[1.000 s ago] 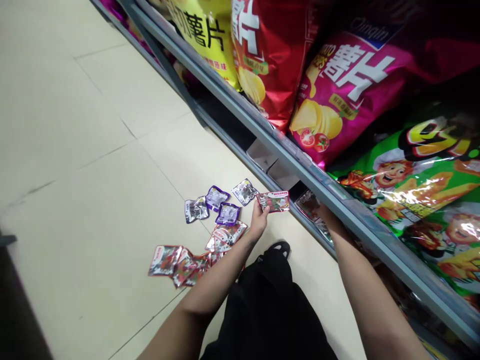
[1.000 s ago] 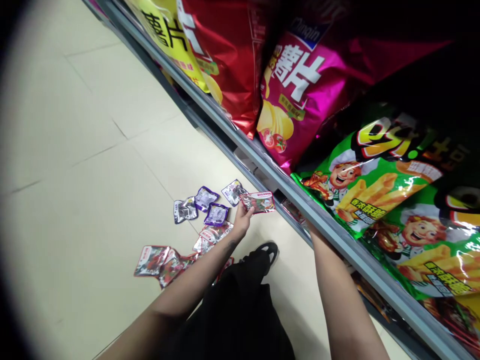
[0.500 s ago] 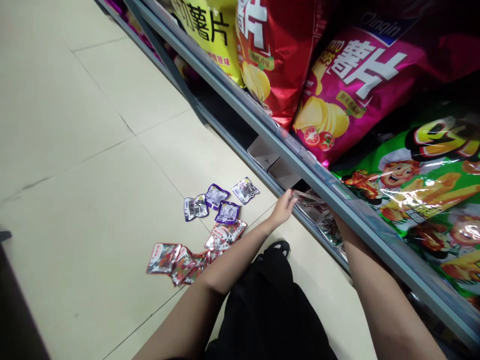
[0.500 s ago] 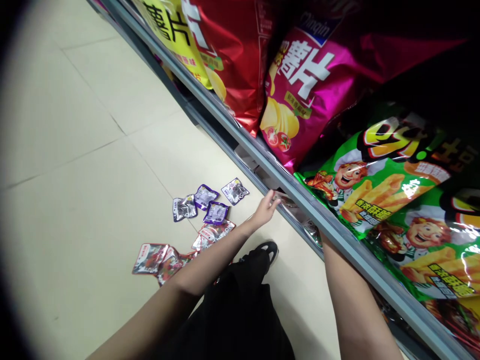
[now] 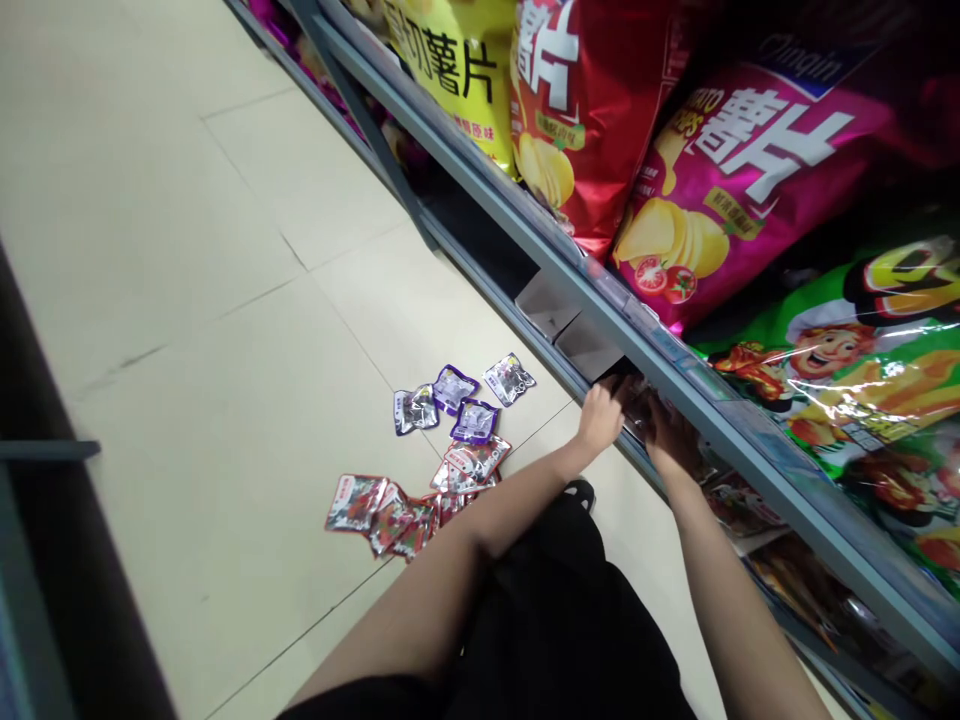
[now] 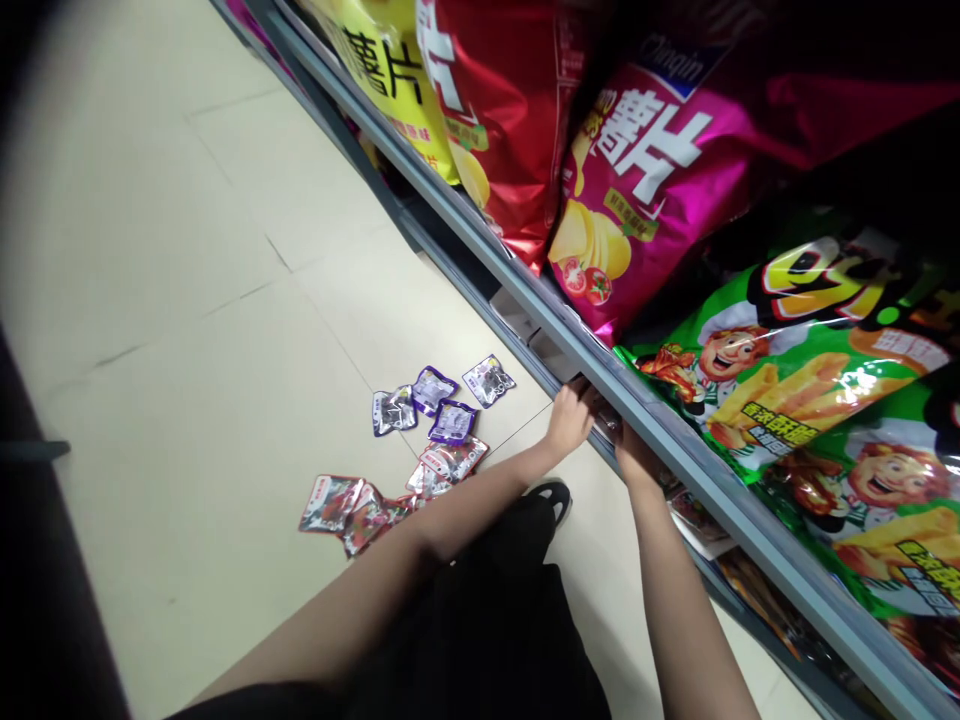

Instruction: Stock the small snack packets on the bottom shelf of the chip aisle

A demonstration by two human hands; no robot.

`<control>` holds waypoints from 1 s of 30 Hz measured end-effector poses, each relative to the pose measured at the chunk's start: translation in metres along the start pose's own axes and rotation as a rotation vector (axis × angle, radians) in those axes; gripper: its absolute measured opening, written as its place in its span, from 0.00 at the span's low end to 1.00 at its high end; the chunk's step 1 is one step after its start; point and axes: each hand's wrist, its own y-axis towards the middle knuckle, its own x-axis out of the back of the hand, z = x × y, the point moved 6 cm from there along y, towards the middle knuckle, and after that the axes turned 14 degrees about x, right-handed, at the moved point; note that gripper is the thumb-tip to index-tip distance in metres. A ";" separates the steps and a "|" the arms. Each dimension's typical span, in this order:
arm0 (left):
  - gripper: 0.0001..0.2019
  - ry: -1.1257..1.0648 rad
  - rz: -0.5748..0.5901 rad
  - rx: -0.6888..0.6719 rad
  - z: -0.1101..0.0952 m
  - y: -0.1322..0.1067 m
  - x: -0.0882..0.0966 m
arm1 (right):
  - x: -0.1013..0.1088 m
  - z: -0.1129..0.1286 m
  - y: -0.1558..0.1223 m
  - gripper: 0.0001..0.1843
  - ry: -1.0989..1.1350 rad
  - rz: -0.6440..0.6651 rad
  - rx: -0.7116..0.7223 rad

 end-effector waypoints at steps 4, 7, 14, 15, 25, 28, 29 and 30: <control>0.24 -0.088 -0.215 0.385 0.109 -0.084 0.037 | -0.016 -0.001 -0.008 0.24 -0.127 -0.024 -0.022; 0.22 0.116 -0.303 0.756 0.207 -0.146 0.064 | -0.014 0.003 -0.021 0.21 -0.190 -0.123 0.001; 0.29 0.241 -0.126 1.398 0.307 -0.185 0.098 | -0.016 0.019 -0.051 0.19 0.020 -0.136 0.065; 0.31 0.241 -0.063 1.399 0.307 -0.183 0.095 | -0.018 0.021 -0.054 0.19 0.052 -0.116 0.064; 0.35 0.329 -0.255 1.167 0.248 -0.183 0.075 | 0.002 -0.012 -0.024 0.20 0.153 -0.219 -0.131; 0.34 0.220 -0.210 0.902 0.206 -0.162 0.064 | 0.004 -0.022 -0.001 0.24 0.217 -0.208 -0.150; 0.34 0.177 -0.187 0.779 0.187 -0.150 0.060 | 0.005 -0.022 0.003 0.24 0.228 -0.211 -0.136; 0.33 0.134 -0.172 0.641 0.166 -0.138 0.058 | 0.005 -0.021 0.003 0.23 0.234 -0.216 -0.117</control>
